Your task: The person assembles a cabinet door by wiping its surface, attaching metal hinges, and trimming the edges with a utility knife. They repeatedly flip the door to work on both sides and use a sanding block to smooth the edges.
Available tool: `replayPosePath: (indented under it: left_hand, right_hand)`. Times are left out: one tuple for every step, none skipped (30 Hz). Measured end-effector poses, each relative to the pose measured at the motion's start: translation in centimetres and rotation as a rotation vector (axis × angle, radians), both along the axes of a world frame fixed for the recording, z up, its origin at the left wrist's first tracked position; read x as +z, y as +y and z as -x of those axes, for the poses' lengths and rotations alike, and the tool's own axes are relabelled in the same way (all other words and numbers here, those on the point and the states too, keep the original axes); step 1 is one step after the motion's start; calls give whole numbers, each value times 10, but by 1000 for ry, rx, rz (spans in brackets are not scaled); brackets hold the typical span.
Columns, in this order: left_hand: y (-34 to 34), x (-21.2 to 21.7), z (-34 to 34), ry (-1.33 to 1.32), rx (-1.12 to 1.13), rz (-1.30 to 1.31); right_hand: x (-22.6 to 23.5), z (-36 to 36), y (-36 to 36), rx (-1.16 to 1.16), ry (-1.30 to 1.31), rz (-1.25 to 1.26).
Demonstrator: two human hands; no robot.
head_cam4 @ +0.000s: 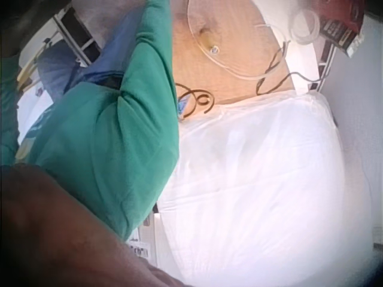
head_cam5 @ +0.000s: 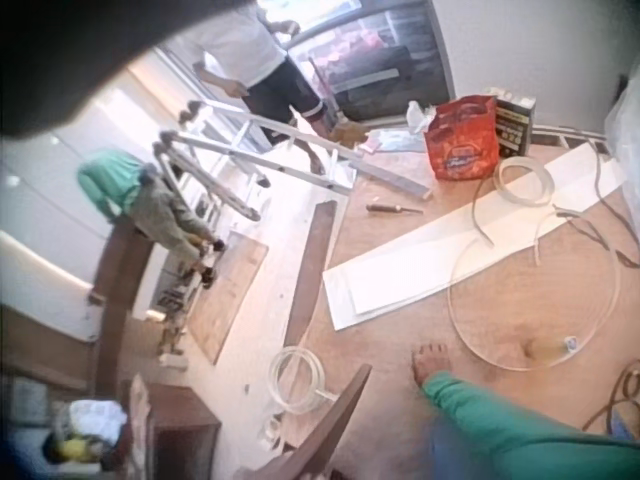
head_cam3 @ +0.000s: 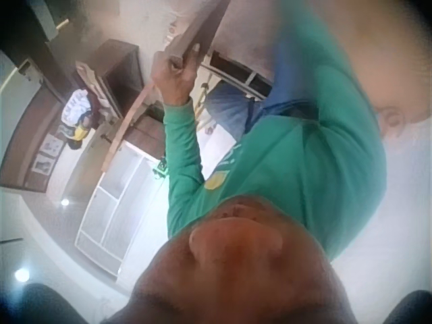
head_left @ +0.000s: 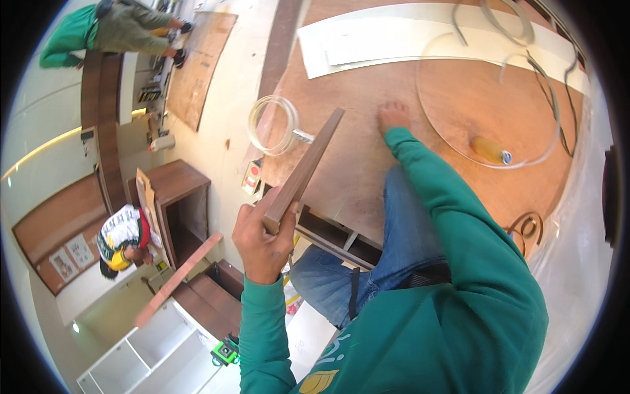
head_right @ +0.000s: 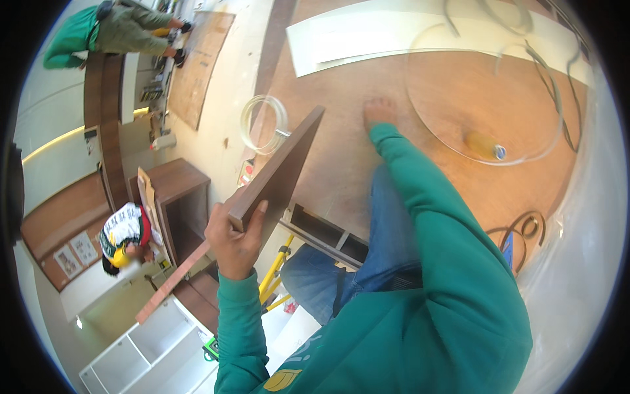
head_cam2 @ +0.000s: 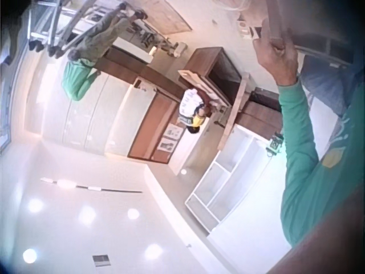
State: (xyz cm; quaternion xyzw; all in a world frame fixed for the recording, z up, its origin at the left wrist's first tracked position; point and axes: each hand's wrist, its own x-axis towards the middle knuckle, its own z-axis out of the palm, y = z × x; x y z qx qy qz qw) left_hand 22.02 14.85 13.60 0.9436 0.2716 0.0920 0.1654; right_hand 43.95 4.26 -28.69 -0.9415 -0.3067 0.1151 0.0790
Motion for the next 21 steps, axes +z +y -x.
replayPosePath:
  left_hand:
    - [3, 1, 1, -13, 5, 3]
    - [7, 1, 2, -17, 19, 13]
    - [9, 2, 4, 13, 74, 31]
    - [13, 1, 3, -10, 74, 46]
    - [13, 3, 6, -18, 94, 68]
    - [16, 2, 5, -46, 91, 97]
    - [19, 2, 5, -51, 89, 117]
    - [23, 3, 5, -72, 78, 131]
    - [26, 5, 6, -84, 79, 156]
    - [30, 7, 8, -58, 97, 162]
    - [33, 11, 11, -22, 127, 175]
    - [36, 15, 15, 19, 171, 200]
    - [40, 18, 19, 12, 186, 213]
    - [48, 19, 20, 4, 204, 236]
    - [55, 22, 25, 7, 237, 267]
    - [61, 26, 32, -28, 258, 311]
    - [68, 31, 40, -58, 283, 366]
    - [75, 36, 49, -101, 288, 416]
    - [83, 42, 59, -111, 330, 464]
    - [92, 46, 69, -133, 327, 454]
    - [101, 52, 79, -143, 343, 465]
  right_hand:
    - [-1, 4, -1, -34, 2, 27]
    - [-2, 8, -2, -6, -45, 3]
    - [-3, 11, -5, 20, -49, 15]
    - [-5, 11, -5, 26, -95, 21]
    - [-6, 15, -6, 73, -58, 35]
    - [-8, 14, -5, 93, -70, 42]
    - [-11, 14, -7, 118, -99, 28]
    - [-14, 11, -5, 127, -71, 31]
    - [-17, 10, -6, 146, -58, 13]
    - [-19, 7, -6, 159, -35, 11]
    - [-21, 4, -7, 166, -41, -10]
    - [-23, 0, -7, 166, -35, -17]
    - [-23, -1, -6, 179, 48, 14]
    - [-23, -5, -5, 182, -30, -18]
    - [-20, -6, -7, 201, -36, -19]
    - [-18, -7, -6, 187, 22, 9]
    - [-15, -7, -7, 170, 72, 28]
    - [-12, -8, -7, 170, 55, 38]
    - [-9, -7, -7, 169, 38, 48]
    - [-7, -6, -8, 142, 47, 72]
    - [-5, -6, -8, 113, 54, 98]
